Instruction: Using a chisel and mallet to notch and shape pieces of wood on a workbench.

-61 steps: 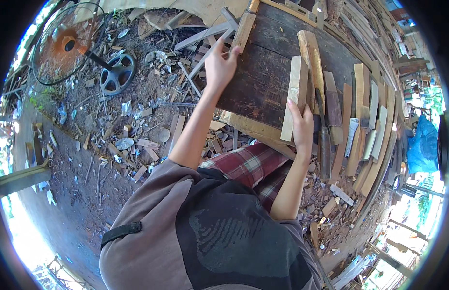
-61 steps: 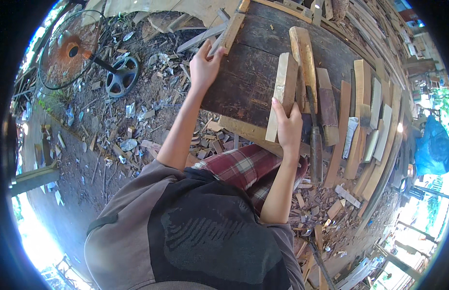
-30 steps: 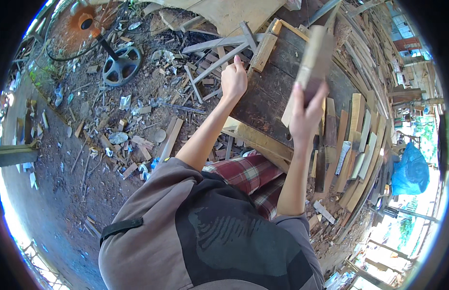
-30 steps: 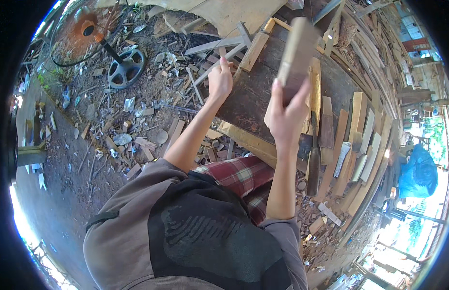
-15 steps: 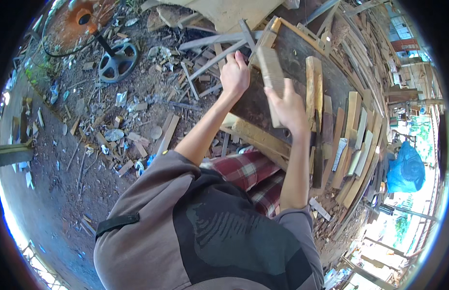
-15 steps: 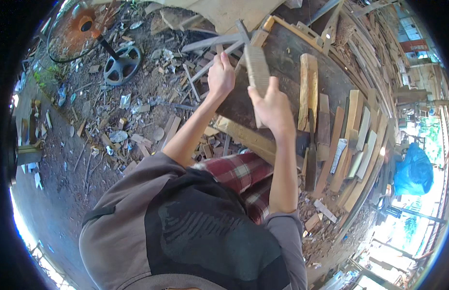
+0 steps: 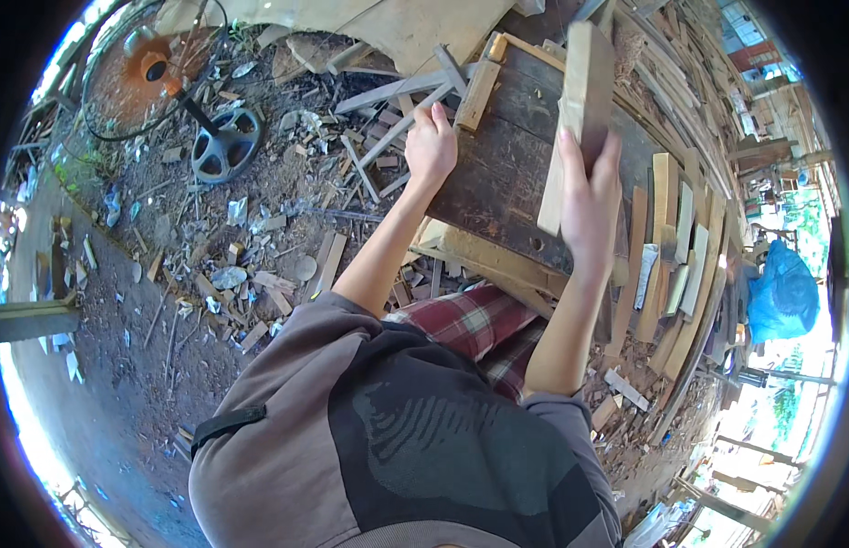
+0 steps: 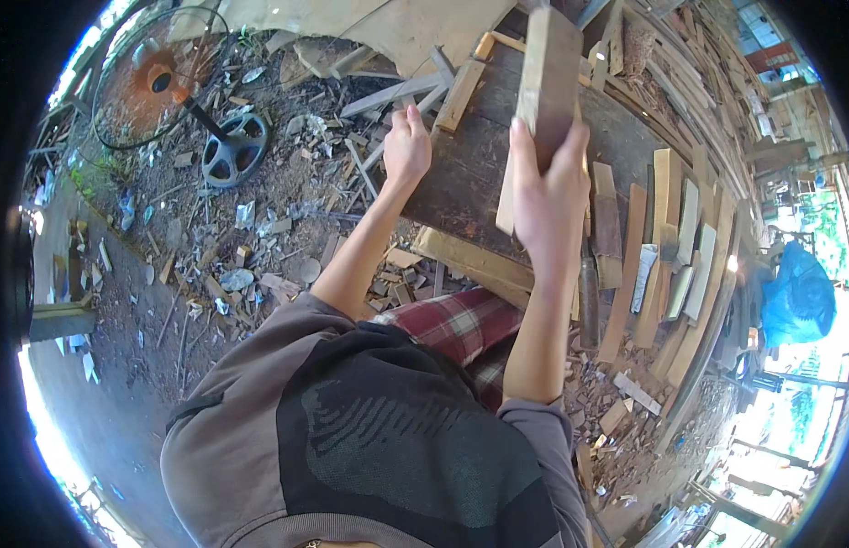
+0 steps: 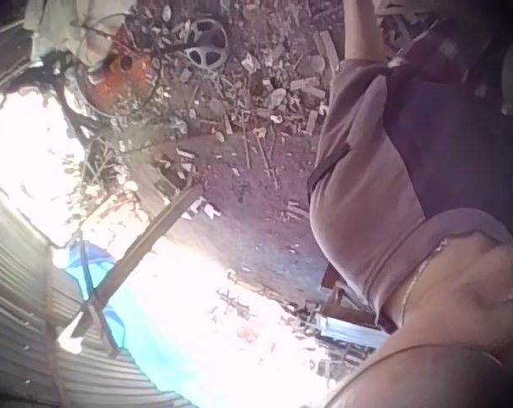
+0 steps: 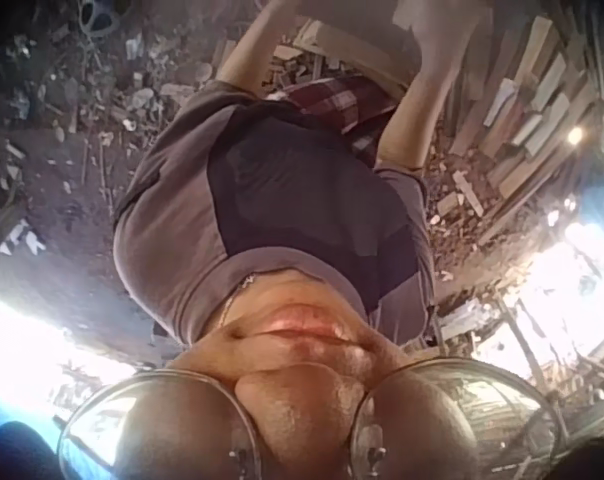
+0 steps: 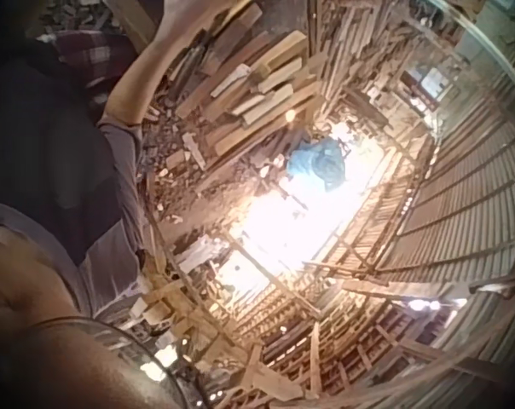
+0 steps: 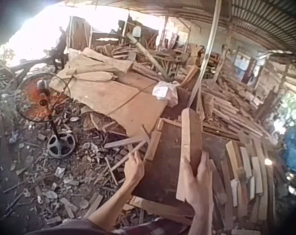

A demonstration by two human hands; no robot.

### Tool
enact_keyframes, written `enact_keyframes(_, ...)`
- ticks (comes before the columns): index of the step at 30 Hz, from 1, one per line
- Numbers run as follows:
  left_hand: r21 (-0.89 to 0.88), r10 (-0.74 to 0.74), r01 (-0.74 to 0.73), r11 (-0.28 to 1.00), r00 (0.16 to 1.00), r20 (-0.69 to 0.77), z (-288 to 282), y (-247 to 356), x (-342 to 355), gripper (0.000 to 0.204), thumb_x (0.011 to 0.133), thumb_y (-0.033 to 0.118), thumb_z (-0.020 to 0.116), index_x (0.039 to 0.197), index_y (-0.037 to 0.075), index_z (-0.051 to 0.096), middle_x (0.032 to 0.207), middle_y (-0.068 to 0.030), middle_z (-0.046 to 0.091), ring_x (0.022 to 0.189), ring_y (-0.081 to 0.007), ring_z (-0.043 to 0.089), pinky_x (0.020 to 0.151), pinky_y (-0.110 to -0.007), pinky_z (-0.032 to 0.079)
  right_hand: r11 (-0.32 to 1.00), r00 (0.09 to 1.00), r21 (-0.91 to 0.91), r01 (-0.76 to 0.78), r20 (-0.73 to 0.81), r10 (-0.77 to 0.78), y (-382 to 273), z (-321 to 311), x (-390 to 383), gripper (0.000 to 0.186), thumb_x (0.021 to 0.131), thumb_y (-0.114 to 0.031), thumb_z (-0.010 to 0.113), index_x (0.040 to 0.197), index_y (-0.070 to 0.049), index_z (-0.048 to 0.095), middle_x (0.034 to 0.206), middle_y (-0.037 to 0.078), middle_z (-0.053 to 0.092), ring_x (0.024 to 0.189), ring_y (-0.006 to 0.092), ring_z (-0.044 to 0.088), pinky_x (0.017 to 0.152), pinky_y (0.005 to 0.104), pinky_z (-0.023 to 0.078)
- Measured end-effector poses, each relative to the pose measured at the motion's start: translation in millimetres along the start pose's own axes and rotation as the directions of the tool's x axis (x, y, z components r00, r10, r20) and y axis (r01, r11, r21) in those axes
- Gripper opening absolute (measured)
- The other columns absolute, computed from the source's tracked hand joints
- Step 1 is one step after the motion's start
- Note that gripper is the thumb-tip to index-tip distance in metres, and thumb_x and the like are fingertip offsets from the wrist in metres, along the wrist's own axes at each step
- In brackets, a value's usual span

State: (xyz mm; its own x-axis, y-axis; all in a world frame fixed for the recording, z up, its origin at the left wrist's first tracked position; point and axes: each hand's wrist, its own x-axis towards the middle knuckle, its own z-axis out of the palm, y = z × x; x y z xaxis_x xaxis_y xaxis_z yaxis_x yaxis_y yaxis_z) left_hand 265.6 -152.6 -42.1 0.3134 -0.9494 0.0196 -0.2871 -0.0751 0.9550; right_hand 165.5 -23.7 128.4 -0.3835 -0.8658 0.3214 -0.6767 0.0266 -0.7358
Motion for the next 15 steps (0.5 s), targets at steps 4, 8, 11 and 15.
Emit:
enact_keyframes(4, 0.186, -0.106, 0.045, 0.982, 0.937, 0.334, 11, -9, 15, 0.084, 0.086, 0.073, 0.034, 0.095, -0.003, 0.069, 0.101, -0.0289, 0.065, 0.103, -0.0416, 0.061, 0.091, -0.046, 0.045, 0.987, 0.984, 0.0, -0.162, 0.08, 0.162, 39, -26, -56, 0.051, 0.091, -0.035, 0.06, 0.122, 0.003, 0.045, 0.1, 0.026, 0.063, 0.094, 0.0376, 0.064, 0.081, 0.0397, 0.047)
enact_keyframes(8, 0.174, -0.102, 0.044, 0.984, 0.935, 0.339, 13, -10, 35, 0.077, 0.077, 0.07, 0.054, 0.091, -0.004, 0.071, 0.095, -0.0275, 0.067, 0.097, -0.0379, 0.065, 0.088, -0.041, 0.047, 0.981, 0.98, 0.033, -0.193, 0.043, 0.192, 96, -50, -134, 0.05, 0.09, -0.027, 0.062, 0.121, 0.007, 0.044, 0.102, 0.024, 0.063, 0.095, 0.0289, 0.063, 0.082, 0.0366, 0.047)
enact_keyframes(11, 0.087, -0.055, 0.025, 0.996, 0.933, 0.356, 23, -25, 42, 0.075, 0.079, 0.067, 0.052, 0.092, -0.004, 0.07, 0.095, -0.0277, 0.067, 0.098, -0.0389, 0.064, 0.087, -0.042, 0.047, 0.92, 0.928, 0.177, -0.349, -0.07, 0.366, 114, -61, -184, 0.048, 0.091, -0.025, 0.062, 0.12, 0.009, 0.045, 0.103, 0.02, 0.061, 0.096, 0.0235, 0.06, 0.084, 0.0334, 0.046)
enact_keyframes(15, 0.329, 0.03, -0.145, 0.933, 0.943, 0.331, 25, 0, 29, 0.073, 0.083, 0.064, 0.045, 0.091, -0.004, 0.07, 0.096, -0.0291, 0.065, 0.096, -0.0422, 0.063, 0.087, -0.044, 0.047, 0.903, 0.91, 0.265, -0.339, -0.152, 0.387, 135, -67, -212, 0.051, 0.089, -0.024, 0.064, 0.124, 0.007, 0.044, 0.105, 0.021, 0.06, 0.096, 0.0255, 0.06, 0.082, 0.0328, 0.046)
